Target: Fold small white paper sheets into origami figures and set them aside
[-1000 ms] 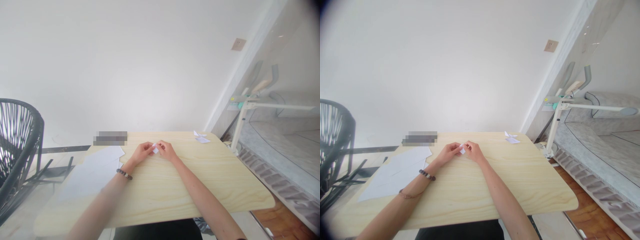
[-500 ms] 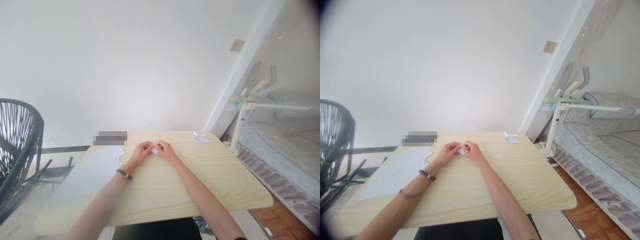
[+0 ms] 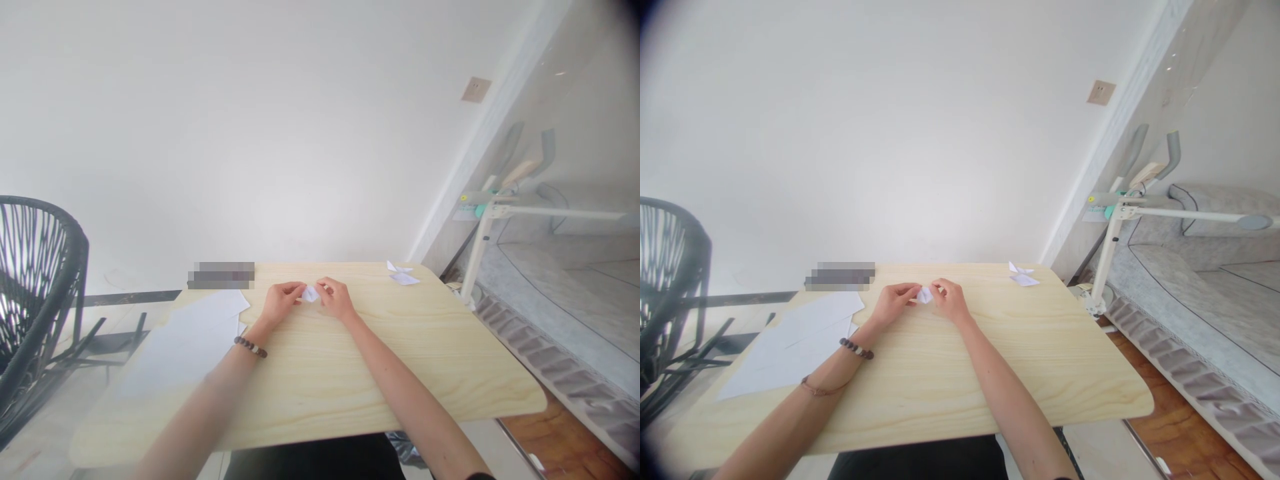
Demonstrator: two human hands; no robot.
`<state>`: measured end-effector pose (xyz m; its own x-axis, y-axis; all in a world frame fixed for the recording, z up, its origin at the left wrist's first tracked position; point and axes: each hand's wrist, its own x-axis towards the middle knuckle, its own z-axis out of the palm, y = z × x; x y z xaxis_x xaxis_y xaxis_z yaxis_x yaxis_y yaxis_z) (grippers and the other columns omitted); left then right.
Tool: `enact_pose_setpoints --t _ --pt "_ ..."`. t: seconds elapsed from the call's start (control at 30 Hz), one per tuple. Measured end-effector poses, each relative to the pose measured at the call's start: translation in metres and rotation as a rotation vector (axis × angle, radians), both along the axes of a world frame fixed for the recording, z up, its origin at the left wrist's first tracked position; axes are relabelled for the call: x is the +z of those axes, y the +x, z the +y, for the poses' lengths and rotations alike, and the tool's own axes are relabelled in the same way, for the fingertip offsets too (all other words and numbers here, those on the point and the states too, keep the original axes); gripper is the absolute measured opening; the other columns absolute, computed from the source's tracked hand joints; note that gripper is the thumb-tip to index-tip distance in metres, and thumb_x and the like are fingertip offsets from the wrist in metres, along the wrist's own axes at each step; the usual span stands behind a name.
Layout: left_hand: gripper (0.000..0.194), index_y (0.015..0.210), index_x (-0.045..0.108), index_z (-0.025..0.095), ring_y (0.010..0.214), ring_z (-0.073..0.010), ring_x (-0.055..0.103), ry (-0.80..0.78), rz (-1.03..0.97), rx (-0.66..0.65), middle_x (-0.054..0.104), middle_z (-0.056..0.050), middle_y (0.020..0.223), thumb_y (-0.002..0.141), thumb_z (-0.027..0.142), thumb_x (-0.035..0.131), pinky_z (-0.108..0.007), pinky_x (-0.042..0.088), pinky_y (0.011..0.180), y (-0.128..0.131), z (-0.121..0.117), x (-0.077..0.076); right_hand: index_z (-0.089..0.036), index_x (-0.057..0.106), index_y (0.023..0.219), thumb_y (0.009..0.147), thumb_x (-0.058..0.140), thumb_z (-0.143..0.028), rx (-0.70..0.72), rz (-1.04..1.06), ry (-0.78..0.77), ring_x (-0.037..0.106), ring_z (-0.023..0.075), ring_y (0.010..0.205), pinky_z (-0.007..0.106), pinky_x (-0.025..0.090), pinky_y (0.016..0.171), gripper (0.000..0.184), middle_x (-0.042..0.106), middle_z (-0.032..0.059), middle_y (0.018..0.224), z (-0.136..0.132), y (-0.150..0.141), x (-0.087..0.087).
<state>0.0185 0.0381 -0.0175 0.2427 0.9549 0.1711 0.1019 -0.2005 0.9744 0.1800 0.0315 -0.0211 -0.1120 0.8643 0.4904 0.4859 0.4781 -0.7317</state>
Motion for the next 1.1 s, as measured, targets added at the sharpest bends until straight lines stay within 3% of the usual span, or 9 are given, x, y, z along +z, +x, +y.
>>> enact_pose_setpoints --t 0.13,0.23,0.4,0.6,0.73,0.9,1.1 --pt "0.039 0.087 0.059 0.01 0.078 -0.0178 0.058 -0.035 -0.127 0.003 0.063 -0.008 0.085 0.067 0.043 0.055 -0.033 0.049 0.071 -0.002 0.001 0.0 -0.017 0.055 0.078 0.076 0.041 -0.041 0.002 0.151 -0.091 0.053 0.0076 0.044 0.018 0.041 0.044 0.028 0.059 0.0007 0.067 0.002 0.004 -0.002" --pt "0.036 0.086 0.055 0.01 0.082 -0.0177 0.058 -0.049 -0.198 -0.013 0.062 -0.009 0.086 0.068 0.041 0.054 -0.036 0.047 0.076 -0.002 0.001 0.001 -0.016 0.056 0.081 0.073 0.046 -0.043 -0.007 0.272 -0.114 0.058 0.0113 0.054 0.022 0.046 0.054 0.029 0.06 0.0012 0.065 0.005 0.005 -0.004" --pt "0.028 0.085 0.047 0.013 0.086 -0.0165 0.056 -0.027 -0.199 -0.019 0.06 -0.008 0.091 0.073 0.039 0.048 -0.035 0.049 0.072 0.0 -0.001 0.004 -0.015 0.057 0.081 0.069 0.05 -0.043 0.035 0.412 -0.159 0.06 0.015 0.069 0.027 0.05 0.065 0.032 0.062 0.0049 0.079 0.009 0.005 -0.007" --pt "0.024 0.091 0.051 0.015 0.081 -0.0157 0.056 0.14 0.079 -0.045 0.058 -0.006 0.092 0.076 0.03 0.04 -0.029 0.05 0.064 -0.001 -0.006 0.007 -0.015 0.058 0.082 0.07 0.05 -0.043 0.035 0.33 -0.146 0.061 0.0159 0.066 0.028 0.05 0.063 0.031 0.063 0.0062 0.078 0.006 0.005 -0.006" --pt "0.026 0.093 0.055 0.015 0.082 -0.0165 0.056 0.288 0.261 -0.048 0.057 -0.008 0.096 0.073 0.029 0.045 -0.027 0.049 0.066 -0.002 -0.009 0.007 -0.015 0.059 0.078 0.071 0.049 -0.041 0.047 0.255 -0.102 0.06 0.0141 0.063 0.025 0.049 0.06 0.028 0.062 0.0049 0.075 0.005 0.004 -0.005" --pt "0.025 0.088 0.059 0.016 0.082 -0.016 0.056 0.398 0.349 -0.048 0.053 -0.009 0.103 0.072 0.032 0.048 -0.027 0.048 0.071 -0.001 -0.01 0.007 -0.015 0.061 0.077 0.071 0.05 -0.039 0.064 0.197 -0.059 0.059 0.0136 0.066 0.024 0.048 0.06 0.027 0.062 0.0053 0.077 0.004 0.003 -0.005" --pt "0.025 0.089 0.059 0.017 0.078 -0.0151 0.055 0.394 0.367 -0.036 0.055 -0.007 0.092 0.075 0.032 0.044 -0.027 0.048 0.071 -0.003 -0.01 0.009 -0.017 0.062 0.078 0.071 0.051 -0.037 0.088 0.15 -0.036 0.058 0.0139 0.071 0.025 0.048 0.065 0.024 0.063 0.0056 0.079 0.004 0.002 -0.005"
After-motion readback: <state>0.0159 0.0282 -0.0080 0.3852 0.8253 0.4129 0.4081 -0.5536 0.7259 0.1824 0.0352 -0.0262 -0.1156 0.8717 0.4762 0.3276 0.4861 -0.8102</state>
